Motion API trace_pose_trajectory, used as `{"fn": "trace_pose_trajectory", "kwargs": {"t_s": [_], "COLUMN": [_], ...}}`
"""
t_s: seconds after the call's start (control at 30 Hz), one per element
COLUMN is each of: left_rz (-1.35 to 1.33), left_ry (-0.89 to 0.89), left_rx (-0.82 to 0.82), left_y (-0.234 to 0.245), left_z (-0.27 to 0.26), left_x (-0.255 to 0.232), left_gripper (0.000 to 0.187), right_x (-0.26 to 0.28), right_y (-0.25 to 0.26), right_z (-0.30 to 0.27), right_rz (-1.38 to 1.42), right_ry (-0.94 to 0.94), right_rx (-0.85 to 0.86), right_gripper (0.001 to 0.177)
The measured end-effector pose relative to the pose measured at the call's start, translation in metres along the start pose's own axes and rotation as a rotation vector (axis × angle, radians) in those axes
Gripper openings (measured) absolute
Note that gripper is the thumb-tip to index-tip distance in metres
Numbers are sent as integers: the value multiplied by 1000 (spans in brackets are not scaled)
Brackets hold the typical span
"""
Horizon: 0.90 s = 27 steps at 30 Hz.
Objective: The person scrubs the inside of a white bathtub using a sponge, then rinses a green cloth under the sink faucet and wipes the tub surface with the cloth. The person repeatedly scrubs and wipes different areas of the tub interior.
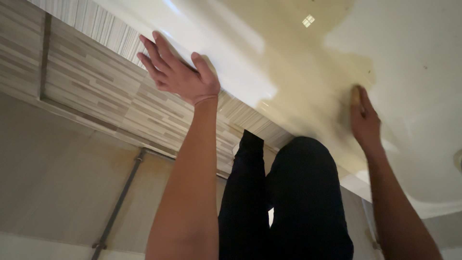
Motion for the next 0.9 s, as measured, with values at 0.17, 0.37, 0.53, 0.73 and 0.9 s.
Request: {"fn": "trace_pose_trajectory", "kwargs": {"t_s": [0.17, 0.37, 0.53, 0.73, 0.9], "left_rz": [-2, -41, -43, 21, 6], "left_ry": [-12, 4, 19, 5, 7], "left_rx": [-5, -4, 14, 8, 40], "left_y": [-3, -1, 2, 0, 3], "left_z": [1, 1, -1, 3, 0], "left_x": [0, -3, -2, -1, -1], "left_gripper": [67, 68, 68, 68, 70], "right_x": [117, 266, 311, 244, 131], "right_y": [5, 10, 7, 8, 7], "right_z": [20, 19, 13, 28, 12], "right_rz": [-107, 20, 14, -18, -143], "right_ry": [179, 479, 593, 631, 439], "right_rx": [-43, -315, -341, -314, -215], "right_gripper": [56, 52, 50, 51, 56]}}
Point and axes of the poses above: each hand's wrist, its own z-axis towards the middle knuckle, its own y-axis out of the back of the hand, x = y × z, the point moved 2 cm from there along z, towards the middle knuckle, and after that the axes turned 12 degrees about -z, right-handed, at the moved point
